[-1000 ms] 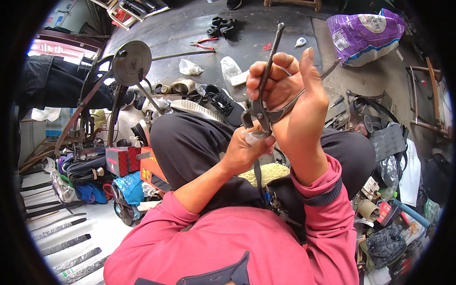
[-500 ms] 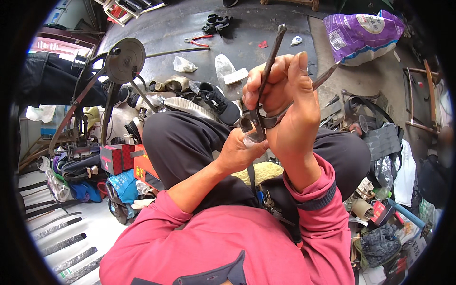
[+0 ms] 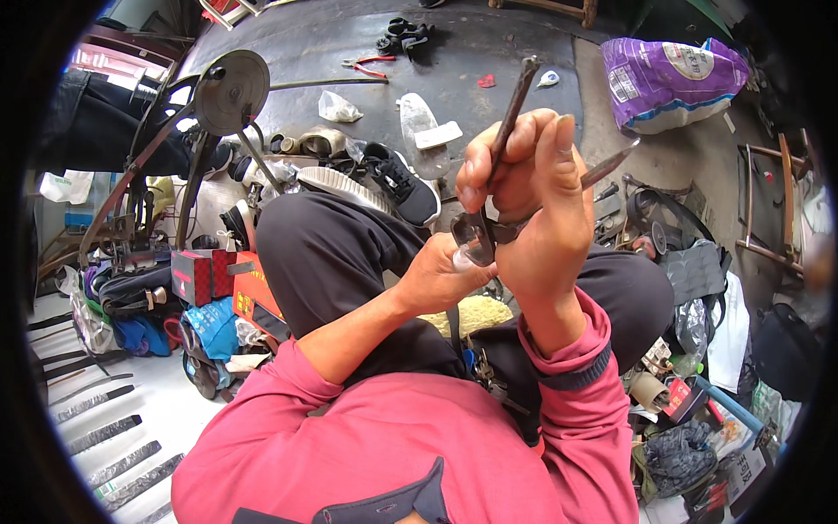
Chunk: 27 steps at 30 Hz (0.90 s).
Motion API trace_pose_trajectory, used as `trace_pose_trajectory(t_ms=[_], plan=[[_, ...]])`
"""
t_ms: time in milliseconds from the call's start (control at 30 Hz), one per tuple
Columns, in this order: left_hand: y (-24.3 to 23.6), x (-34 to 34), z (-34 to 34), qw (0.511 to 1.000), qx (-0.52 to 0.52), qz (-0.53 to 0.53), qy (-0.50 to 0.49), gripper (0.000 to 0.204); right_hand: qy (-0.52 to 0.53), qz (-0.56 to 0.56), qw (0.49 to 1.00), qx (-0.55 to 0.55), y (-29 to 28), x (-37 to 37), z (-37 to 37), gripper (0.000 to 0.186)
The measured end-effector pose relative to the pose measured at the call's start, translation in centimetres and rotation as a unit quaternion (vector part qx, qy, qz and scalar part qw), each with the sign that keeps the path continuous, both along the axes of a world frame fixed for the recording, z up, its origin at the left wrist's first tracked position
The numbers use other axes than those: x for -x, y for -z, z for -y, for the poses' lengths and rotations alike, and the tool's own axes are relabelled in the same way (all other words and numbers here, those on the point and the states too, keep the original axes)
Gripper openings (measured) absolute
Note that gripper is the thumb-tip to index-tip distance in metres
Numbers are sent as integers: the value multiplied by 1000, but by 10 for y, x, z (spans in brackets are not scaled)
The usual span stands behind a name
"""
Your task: The person uses a handheld rotary grinder to smooth the sole of a sneaker, then applies glue from a small bottle to the sole. The person works while sitting on the floor in a cluttered workshop.
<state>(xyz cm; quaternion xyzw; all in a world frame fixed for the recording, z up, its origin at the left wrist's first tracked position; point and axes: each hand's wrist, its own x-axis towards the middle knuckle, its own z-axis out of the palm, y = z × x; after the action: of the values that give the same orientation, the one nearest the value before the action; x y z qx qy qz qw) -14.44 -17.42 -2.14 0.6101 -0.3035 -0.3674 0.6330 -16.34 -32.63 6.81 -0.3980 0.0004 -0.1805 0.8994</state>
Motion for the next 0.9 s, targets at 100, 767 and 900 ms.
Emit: trace_pose_trajectory(t_ms=[100,767,900], plan=[[0,0,2,999,22,24,-25,14,11,-23,1000,-3,-3,1,-1,44],[11,1,13,996,6,74,-41,17,99,36,962,252,-2,6,-3,41],[13,17,12,968,6,-242,70,27,140,132,964,181,-17,7,17,41]])
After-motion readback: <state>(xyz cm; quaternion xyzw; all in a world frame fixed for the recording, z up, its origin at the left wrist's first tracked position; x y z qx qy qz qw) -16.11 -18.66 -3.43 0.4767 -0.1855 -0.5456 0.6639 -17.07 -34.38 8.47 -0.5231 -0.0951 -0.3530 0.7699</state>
